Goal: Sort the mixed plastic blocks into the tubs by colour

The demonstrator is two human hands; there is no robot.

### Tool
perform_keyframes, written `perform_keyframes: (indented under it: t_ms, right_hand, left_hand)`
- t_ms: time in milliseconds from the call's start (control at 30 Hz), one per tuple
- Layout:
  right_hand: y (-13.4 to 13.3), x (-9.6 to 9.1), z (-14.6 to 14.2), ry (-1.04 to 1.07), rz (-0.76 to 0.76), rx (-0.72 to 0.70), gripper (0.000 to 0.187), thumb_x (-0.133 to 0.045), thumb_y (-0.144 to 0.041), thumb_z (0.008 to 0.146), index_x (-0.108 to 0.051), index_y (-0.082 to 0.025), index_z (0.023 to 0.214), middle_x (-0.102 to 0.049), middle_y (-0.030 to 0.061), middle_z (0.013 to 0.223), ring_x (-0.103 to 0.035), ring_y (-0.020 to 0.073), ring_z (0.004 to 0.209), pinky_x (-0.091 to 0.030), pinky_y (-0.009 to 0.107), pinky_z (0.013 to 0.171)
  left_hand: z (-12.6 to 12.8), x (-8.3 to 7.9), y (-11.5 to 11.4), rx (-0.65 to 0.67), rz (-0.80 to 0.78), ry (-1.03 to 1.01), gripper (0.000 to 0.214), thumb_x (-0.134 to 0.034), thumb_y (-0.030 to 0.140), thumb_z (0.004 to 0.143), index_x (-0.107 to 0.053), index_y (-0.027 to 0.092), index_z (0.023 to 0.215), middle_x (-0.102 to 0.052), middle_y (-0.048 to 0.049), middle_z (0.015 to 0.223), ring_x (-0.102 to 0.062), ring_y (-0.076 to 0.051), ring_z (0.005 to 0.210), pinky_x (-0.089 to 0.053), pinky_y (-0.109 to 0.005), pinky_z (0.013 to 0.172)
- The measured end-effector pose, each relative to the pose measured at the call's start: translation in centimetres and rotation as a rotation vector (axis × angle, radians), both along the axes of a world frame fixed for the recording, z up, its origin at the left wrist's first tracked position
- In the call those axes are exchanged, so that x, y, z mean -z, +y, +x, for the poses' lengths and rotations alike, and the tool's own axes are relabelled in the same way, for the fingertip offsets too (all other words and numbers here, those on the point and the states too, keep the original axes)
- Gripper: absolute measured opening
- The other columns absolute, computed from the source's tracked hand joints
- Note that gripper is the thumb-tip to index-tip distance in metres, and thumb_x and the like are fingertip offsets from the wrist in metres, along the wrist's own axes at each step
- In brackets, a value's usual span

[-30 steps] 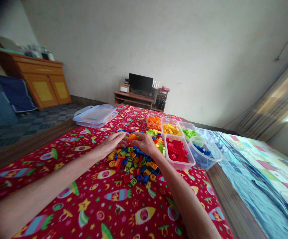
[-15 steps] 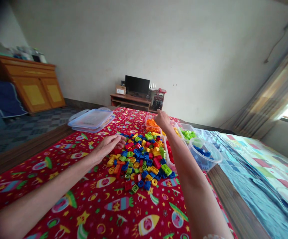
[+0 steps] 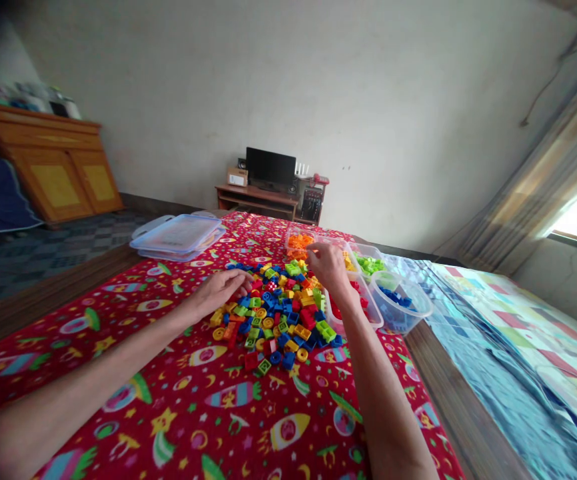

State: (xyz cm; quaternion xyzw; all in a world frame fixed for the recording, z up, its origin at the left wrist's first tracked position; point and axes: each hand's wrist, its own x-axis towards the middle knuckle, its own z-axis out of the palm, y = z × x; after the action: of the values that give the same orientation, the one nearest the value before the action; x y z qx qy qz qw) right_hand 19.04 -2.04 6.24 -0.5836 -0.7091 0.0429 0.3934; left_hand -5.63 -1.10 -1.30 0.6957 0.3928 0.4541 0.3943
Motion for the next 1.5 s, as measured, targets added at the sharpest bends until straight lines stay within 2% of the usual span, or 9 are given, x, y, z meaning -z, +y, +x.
perform_keyframes:
  t_ms: [333,500,633,767,867,1067,1267,1333,1500]
  right_hand:
    - [0.0,1.2,-0.2,-0.456,-0.162,0.054,0.026,-0.048,-0.013,0.077,-0.074,-0.015,0.08,-0.07,0.0074,0.076,-0.06,0.0152,0.067,-0.037,0.022,0.057]
    - [-0.3,1.6,-0.6,-0.589,-0.235,0.152,0.026,-0.046,-0.015,0.084,-0.071,-0.012,0.089,-0.069,0.0166,0.089,-0.064,0.0221,0.077,-0.04,0.027,0.061]
    - [-0.1,3.0,-1.3,-0.633,-0.301,0.074,0.023,-0.052,-0.013,0.081,-0.071,-0.014,0.094,-0.069,0.0156,0.097,-0.064,0.0235,0.088,-0.043,0.028,0.067]
    - [0.5,3.8,-1.0,-0.513,-0.213,-0.075,0.023,-0.058,-0.011,0.076,-0.07,-0.016,0.096,-0.07,0.0082,0.093,-0.062,0.0184,0.087,-0.043,0.025,0.072]
    - [1.2,3.7,-0.5,-0.317,-0.187,-0.133,0.025,-0.062,-0.014,0.073,-0.07,-0.017,0.096,-0.07,0.0029,0.081,-0.062,0.0145,0.075,-0.043,0.023,0.066]
    - [1.8,3.6,-0.5,0.097,-0.352,-0.325,0.036,-0.064,-0.015,0.07,-0.067,-0.015,0.106,-0.068,-0.0007,0.07,-0.057,0.0093,0.057,-0.041,0.019,0.052]
    - [1.3,3.7,-1.9,0.084,-0.332,-0.425,0.035,-0.066,-0.024,0.071,-0.069,-0.017,0.105,-0.07,-0.0003,0.072,-0.058,0.0101,0.06,-0.041,0.019,0.052]
    - [0.8,3.5,-2.6,0.044,-0.304,-0.43,0.035,-0.066,-0.025,0.072,-0.069,-0.017,0.106,-0.07,0.0005,0.074,-0.059,0.0107,0.062,-0.042,0.02,0.054]
    - [-0.6,2.8,-3.9,-0.02,-0.323,-0.444,0.035,-0.064,-0.021,0.074,-0.069,-0.017,0.108,-0.071,0.0011,0.076,-0.058,0.0106,0.06,-0.04,0.02,0.054]
  left_hand:
    - [0.2,-1.1,-1.3,0.063,0.102,0.185,0.027,-0.055,0.041,0.075,-0.071,0.021,0.083,-0.073,-0.0036,0.076,-0.067,-0.022,0.075,-0.051,-0.027,0.067]
    - [0.4,-1.3,-1.5,0.059,0.118,0.199,0.023,-0.058,0.039,0.072,-0.072,0.022,0.079,-0.073,-0.0024,0.076,-0.067,-0.021,0.071,-0.051,-0.027,0.068]
    - [0.6,-1.4,-1.8,0.064,0.083,0.154,0.022,-0.059,0.04,0.07,-0.072,0.023,0.076,-0.073,-0.0014,0.074,-0.067,-0.021,0.071,-0.052,-0.029,0.07]
    - [0.7,-1.4,-1.8,0.063,0.079,0.149,0.021,-0.06,0.04,0.069,-0.072,0.024,0.074,-0.073,-0.0013,0.073,-0.066,-0.021,0.07,-0.052,-0.029,0.071]
    - [0.6,-1.4,-1.7,0.057,0.112,0.18,0.019,-0.061,0.038,0.07,-0.073,0.024,0.075,-0.072,-0.0013,0.071,-0.065,-0.02,0.067,-0.052,-0.028,0.07]
    - [0.4,-0.9,-1.4,0.063,0.12,0.203,0.02,-0.058,0.038,0.074,-0.072,0.024,0.078,-0.071,-0.002,0.071,-0.065,-0.021,0.071,-0.052,-0.029,0.072]
    - [0.6,-0.4,-1.1,0.027,0.236,0.146,0.052,-0.059,0.043,0.079,-0.054,0.021,0.126,-0.065,-0.0087,0.114,-0.063,-0.023,0.097,-0.051,-0.033,0.084]
    - [0.8,-0.4,-1.1,0.034,0.332,0.203,0.05,-0.065,0.041,0.076,-0.057,0.022,0.122,-0.061,-0.0092,0.12,-0.06,-0.023,0.104,-0.048,-0.035,0.09]
    - [1.2,-0.7,-1.6,-0.023,0.467,0.252,0.018,-0.061,0.034,0.079,-0.069,0.02,0.087,-0.066,-0.0089,0.101,-0.06,-0.024,0.1,-0.045,-0.037,0.094]
